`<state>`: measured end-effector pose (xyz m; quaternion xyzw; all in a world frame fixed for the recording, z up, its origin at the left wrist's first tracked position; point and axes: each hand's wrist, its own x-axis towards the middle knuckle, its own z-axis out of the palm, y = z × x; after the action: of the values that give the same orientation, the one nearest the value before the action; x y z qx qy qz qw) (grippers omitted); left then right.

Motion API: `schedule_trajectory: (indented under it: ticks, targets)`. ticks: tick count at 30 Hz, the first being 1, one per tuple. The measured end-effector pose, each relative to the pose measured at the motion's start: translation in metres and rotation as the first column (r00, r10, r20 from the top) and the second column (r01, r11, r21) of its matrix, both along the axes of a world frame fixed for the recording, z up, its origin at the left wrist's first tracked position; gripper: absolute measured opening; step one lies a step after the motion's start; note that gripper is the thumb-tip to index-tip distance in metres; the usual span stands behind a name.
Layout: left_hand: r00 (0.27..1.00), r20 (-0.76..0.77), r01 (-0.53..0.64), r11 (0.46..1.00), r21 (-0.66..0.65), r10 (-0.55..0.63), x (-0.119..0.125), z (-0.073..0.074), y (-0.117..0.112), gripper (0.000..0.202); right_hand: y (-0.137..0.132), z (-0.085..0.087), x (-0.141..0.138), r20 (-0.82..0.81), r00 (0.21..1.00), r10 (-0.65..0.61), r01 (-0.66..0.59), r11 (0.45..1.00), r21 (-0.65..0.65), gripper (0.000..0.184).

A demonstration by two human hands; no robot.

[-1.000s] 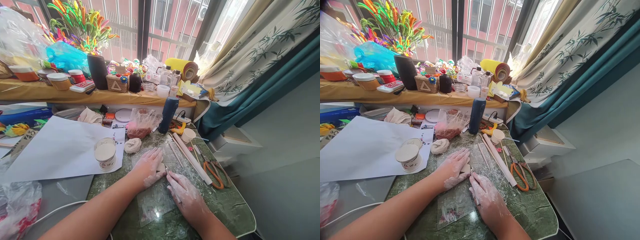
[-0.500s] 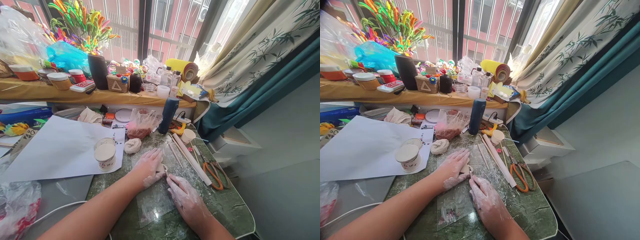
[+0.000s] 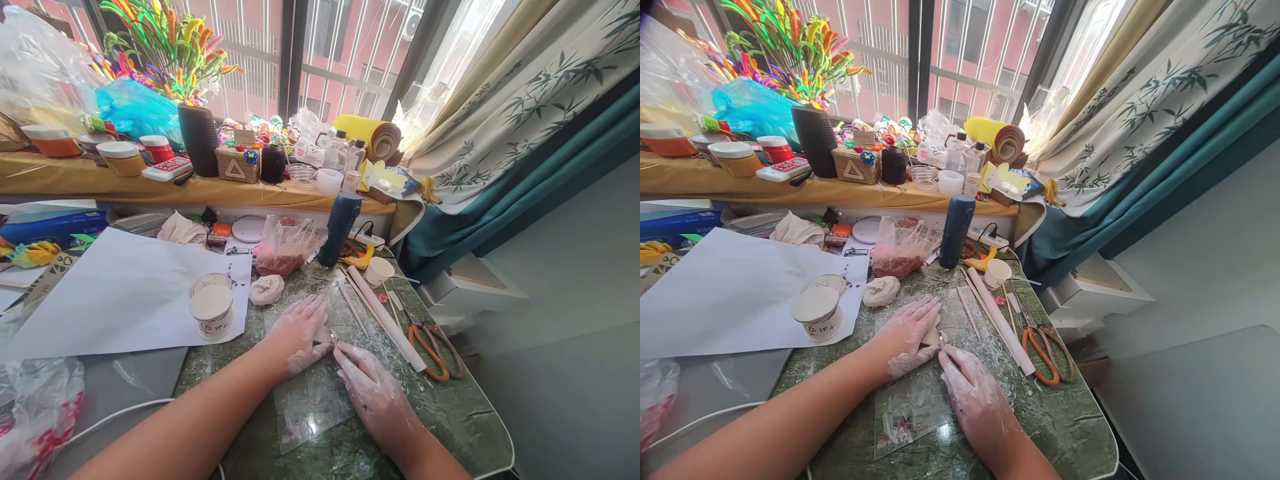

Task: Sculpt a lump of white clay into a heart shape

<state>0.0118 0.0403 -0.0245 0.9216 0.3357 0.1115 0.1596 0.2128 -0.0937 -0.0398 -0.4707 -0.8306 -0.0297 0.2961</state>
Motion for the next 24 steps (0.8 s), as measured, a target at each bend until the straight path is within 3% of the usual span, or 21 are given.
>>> schedule_trajectory:
  ticks: [9,18,24]
  targets:
    - [0.998,-0.064,0.001,1.0,-0.018,-0.002,0.0003,0.0035,-0.0003,0.084,-0.0038,-0.0039,0.0073,-0.009,0.998,0.063,-0.063,0.997,-0.053,0.06]
    - [0.998,-0.056,-0.009,1.0,0.003,0.01,0.0002,0.0011,-0.0003,0.084,-0.0014,-0.0026,0.007,-0.05,0.998,0.039,-0.042,0.997,-0.061,0.056]
    - [0.999,-0.032,-0.006,1.0,0.008,0.006,0.0014,-0.0009,0.0004,0.083,0.0052,0.005,0.0012,-0.09,0.995,-0.047,0.042,0.998,-0.053,0.047]
